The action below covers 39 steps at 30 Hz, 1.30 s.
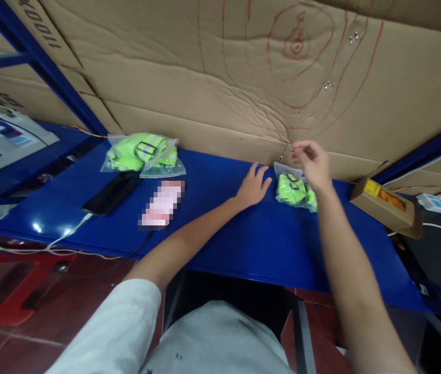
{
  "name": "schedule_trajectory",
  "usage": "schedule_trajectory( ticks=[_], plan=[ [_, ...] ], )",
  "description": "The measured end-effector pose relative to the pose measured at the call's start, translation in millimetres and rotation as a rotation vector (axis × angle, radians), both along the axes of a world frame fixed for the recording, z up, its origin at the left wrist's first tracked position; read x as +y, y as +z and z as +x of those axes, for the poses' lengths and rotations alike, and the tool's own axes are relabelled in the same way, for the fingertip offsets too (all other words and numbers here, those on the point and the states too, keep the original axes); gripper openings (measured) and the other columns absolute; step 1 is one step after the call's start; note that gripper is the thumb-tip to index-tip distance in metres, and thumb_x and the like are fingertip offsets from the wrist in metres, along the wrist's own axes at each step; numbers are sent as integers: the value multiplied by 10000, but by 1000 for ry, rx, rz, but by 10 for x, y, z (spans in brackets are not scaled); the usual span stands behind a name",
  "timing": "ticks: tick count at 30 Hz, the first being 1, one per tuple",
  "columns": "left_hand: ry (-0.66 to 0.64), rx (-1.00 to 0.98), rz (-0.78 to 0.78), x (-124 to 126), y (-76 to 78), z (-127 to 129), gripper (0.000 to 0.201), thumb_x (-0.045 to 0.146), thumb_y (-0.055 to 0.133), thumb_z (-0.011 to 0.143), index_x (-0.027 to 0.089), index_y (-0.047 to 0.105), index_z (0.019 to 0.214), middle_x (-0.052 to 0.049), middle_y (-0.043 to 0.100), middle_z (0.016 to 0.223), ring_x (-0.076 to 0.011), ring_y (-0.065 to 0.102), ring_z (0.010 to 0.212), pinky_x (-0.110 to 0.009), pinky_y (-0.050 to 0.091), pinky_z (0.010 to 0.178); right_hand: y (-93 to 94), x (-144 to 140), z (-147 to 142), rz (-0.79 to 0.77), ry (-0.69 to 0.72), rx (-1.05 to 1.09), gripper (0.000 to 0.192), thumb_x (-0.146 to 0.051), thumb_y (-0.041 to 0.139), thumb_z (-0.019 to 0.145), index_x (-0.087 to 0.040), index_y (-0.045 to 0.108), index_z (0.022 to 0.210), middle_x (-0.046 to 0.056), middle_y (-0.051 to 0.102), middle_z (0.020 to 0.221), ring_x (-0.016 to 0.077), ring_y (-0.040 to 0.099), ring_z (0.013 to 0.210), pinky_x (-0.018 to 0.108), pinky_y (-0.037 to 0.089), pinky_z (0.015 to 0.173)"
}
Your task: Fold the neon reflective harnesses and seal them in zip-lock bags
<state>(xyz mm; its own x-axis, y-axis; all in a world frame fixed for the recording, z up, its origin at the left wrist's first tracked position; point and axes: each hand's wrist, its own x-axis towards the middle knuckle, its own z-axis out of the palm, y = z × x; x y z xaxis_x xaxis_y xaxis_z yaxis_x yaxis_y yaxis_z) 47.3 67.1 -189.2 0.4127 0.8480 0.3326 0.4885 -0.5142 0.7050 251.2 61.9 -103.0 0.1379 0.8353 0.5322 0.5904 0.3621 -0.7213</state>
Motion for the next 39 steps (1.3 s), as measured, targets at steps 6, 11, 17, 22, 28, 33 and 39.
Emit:
schedule_trajectory(
  ticks=[6,11,17,22,28,33,39],
  plan=[
    [392,292,160,435,121,-655,494,257,355,1078,123,518,1524,-234,339,1740,-372,277,1658,-576,255,1346,-499,436,-1264,-154,-3,-223,288,-276,429,1058,-214,679,1188,93,781,1079,216,715,957,341,550,924],
    [379,391,178,487,19,-685,502,337,415,1070,134,546,1510,-233,459,1660,-367,410,1570,-550,308,1323,-714,422,-1261,-279,-29,-434,307,-246,458,1054,-220,700,1242,129,766,1265,288,692,1145,396,507,1008],
    [347,450,157,476,-23,-652,629,540,469,1052,149,545,1539,-230,466,1659,-372,404,1575,-589,244,1355,-783,403,-1057,-345,-109,-606,299,-384,586,1083,-174,689,1269,113,692,1355,268,631,1294,510,474,1164],
    [325,500,107,472,-25,-658,671,635,492,1019,208,586,1527,-201,513,1644,-364,420,1583,-664,203,1365,-837,429,-1078,-345,-133,-691,363,-432,688,1043,-177,696,1301,113,675,1401,288,633,1331,568,506,1169],
    [306,533,62,511,-34,-661,726,643,481,1010,206,525,1588,-213,421,1712,-369,341,1639,-710,147,1364,-860,453,-1071,-315,-132,-720,378,-416,698,1042,-175,685,1333,118,668,1426,291,640,1337,567,533,1154],
    [299,568,4,541,-41,-660,780,696,410,1017,225,462,1636,-213,307,1779,-384,240,1691,-742,88,1354,-866,456,-1081,-320,-132,-721,392,-419,700,1041,-171,677,1344,118,672,1412,283,661,1301,550,562,1120],
    [308,643,-95,622,-32,-642,859,771,317,999,279,367,1701,-161,155,1841,-385,67,1733,-767,-17,1332,-852,417,-1107,-320,-150,-724,395,-417,696,1045,-175,670,1356,118,673,1403,272,676,1264,525,587,1086]
  ],
)
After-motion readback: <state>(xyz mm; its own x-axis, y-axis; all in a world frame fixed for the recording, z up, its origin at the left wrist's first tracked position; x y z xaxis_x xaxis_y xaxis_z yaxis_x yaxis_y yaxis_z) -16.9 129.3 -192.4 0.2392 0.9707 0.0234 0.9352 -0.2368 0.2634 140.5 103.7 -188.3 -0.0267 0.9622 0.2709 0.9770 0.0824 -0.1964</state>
